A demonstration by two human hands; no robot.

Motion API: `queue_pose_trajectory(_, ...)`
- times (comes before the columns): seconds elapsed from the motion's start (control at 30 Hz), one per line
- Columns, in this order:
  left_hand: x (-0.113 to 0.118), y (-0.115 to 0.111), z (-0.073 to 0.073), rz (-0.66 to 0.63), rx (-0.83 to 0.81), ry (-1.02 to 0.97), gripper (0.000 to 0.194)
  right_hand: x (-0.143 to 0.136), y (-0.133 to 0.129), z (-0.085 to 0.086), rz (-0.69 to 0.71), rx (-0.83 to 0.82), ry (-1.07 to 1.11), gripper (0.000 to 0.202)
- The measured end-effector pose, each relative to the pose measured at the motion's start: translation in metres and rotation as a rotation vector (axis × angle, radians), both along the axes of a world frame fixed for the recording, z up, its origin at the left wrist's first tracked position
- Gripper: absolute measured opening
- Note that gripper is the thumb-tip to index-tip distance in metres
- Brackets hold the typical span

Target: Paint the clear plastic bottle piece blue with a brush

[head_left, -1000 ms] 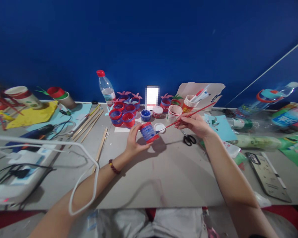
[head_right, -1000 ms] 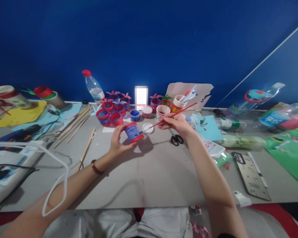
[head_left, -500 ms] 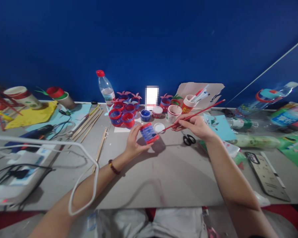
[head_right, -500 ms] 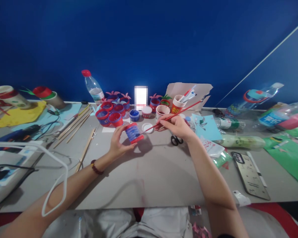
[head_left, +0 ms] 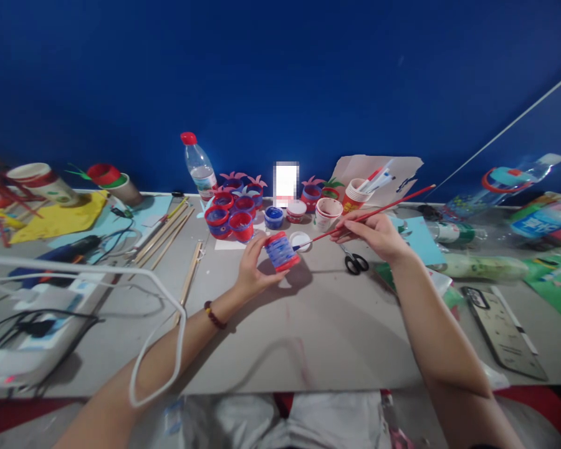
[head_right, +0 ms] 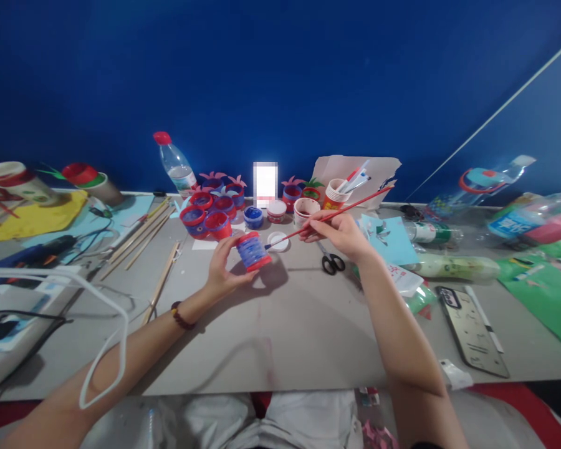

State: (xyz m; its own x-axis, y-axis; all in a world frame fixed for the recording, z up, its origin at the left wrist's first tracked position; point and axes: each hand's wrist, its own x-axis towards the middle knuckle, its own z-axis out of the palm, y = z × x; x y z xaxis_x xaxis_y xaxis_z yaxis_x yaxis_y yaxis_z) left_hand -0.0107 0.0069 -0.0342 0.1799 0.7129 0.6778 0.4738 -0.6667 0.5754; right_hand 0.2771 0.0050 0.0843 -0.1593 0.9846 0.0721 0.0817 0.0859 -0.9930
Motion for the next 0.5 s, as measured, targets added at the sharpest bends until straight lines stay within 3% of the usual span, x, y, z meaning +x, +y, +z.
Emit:
queue_pose_trajectory(0.23, 0.0, 0.0, 0.0, -0.018, 0.032, -0.005, 0.077, -0.015, -0.004, -0.002, 0.076, -0.035, 0.004, 0.041)
queue_pose_trajectory(0.5, 0.0, 0.001, -0.004, 0.009, 0.078, -0.032, 0.077, -0.014, -0.003, 0.003, 0.04, -0.026, -0.023, 0.044)
